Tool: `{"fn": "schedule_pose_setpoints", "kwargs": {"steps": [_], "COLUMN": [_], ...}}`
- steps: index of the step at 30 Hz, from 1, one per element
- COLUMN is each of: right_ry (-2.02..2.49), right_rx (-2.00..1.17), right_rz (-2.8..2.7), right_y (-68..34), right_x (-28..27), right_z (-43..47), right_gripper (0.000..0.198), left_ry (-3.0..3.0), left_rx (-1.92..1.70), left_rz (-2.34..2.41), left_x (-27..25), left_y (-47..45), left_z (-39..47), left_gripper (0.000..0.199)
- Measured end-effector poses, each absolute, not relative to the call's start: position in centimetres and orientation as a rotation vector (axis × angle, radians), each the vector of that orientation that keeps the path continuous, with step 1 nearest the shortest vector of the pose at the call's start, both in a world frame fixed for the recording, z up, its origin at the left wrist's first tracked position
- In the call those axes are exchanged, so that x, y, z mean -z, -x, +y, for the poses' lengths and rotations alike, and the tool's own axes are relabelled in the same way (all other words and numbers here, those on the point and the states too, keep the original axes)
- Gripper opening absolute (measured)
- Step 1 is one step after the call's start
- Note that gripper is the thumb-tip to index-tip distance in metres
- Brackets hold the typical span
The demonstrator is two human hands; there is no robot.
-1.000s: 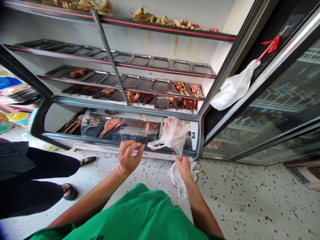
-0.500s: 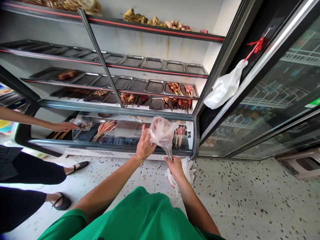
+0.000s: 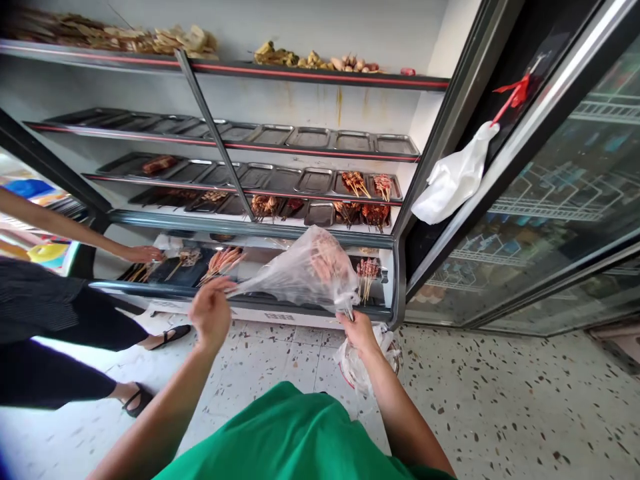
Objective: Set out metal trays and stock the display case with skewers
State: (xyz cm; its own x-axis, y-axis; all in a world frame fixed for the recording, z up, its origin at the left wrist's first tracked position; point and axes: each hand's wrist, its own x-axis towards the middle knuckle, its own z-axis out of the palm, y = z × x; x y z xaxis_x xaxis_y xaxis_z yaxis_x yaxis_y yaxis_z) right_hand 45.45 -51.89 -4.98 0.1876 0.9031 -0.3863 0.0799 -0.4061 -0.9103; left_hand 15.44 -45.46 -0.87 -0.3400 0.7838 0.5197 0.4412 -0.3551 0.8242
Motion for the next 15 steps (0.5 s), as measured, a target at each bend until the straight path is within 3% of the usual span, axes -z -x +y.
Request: {"fn": "schedule_pose_setpoints", "kwargs": {"steps": [3,7,11,15], "right_ry": [1.798,1.93,1.97,1.837], "right_rx": [-1.028,-0.807,-0.711,-0.794], "right_rz": [-1.349,-1.702,-1.899,-2.061], "right_y": [-46.0,-45.5,-43.1,-39.0], "right_x": [5.4,5.4,5.8,7.3], "right_z": [-51.3,-50.0,-49.2,-48.9], "right_gripper": [0.032,0.032,0.027,0.025], "left_ry": [-1.021,-1.008,-0.961,-0.783], "left_rx": [-1.431,-1.102,-1.123,-1.023], "left_rz": [1.54,1.025,1.335,1.404], "left_x": [0.0,-1.9,-1.2,3.0], "left_y": [-11.8,-7.5,-6.5,-6.5], "left_z": [-45.2,-45.9,-43.6,-39.9], "left_gripper": [0.04,0.069,0.075,0.082]}}
